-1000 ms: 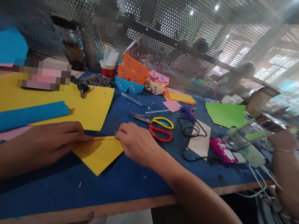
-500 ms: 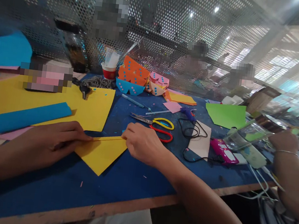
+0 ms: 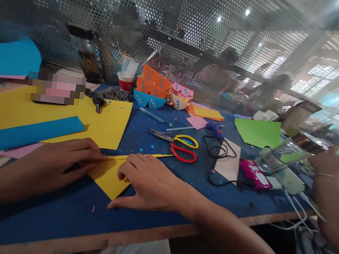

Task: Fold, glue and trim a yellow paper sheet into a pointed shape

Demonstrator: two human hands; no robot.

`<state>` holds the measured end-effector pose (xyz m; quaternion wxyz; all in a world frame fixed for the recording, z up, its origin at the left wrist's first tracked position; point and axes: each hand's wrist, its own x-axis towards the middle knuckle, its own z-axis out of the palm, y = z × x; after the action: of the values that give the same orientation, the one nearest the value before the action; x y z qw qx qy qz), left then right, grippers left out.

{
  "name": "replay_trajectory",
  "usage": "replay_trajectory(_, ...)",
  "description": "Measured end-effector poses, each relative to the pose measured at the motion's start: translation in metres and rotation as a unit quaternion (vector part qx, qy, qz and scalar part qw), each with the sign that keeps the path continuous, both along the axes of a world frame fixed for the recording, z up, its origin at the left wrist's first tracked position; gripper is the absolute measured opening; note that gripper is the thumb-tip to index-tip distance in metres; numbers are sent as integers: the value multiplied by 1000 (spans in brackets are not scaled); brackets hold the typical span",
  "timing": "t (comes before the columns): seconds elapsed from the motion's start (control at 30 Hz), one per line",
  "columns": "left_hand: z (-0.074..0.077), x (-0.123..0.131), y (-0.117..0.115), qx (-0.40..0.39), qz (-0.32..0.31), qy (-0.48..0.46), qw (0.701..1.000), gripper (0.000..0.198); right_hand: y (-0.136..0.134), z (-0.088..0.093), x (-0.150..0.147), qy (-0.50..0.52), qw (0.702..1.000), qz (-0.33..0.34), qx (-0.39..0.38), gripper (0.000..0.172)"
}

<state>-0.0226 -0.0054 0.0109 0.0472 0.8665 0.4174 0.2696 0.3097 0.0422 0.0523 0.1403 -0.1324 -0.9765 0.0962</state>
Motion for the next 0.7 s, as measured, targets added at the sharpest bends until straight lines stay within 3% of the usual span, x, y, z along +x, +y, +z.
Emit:
replay_trajectory(0.17,2,0,-1,-7,-10,7,1000,29,3,-2,2,9,996,15,89,33)
replay_trajectory(0.33,7,0,-5,-14,-7,-2,1000,27,6,0,2,17,987,28,156,5)
replay_trajectory(0.4,7,-1,-6,-20,-10,-1,1000,24,6,0,2,17,986,29,161,9)
replay_trajectory(0.5,0,-3,-6,-31,1,7,999,38,6,-1,2,12,989,39,143,14)
replay_trajectory(0.7,-12,-7,-5,-10,7,-3,1000,40,8,-6,3,22,997,37,60,29)
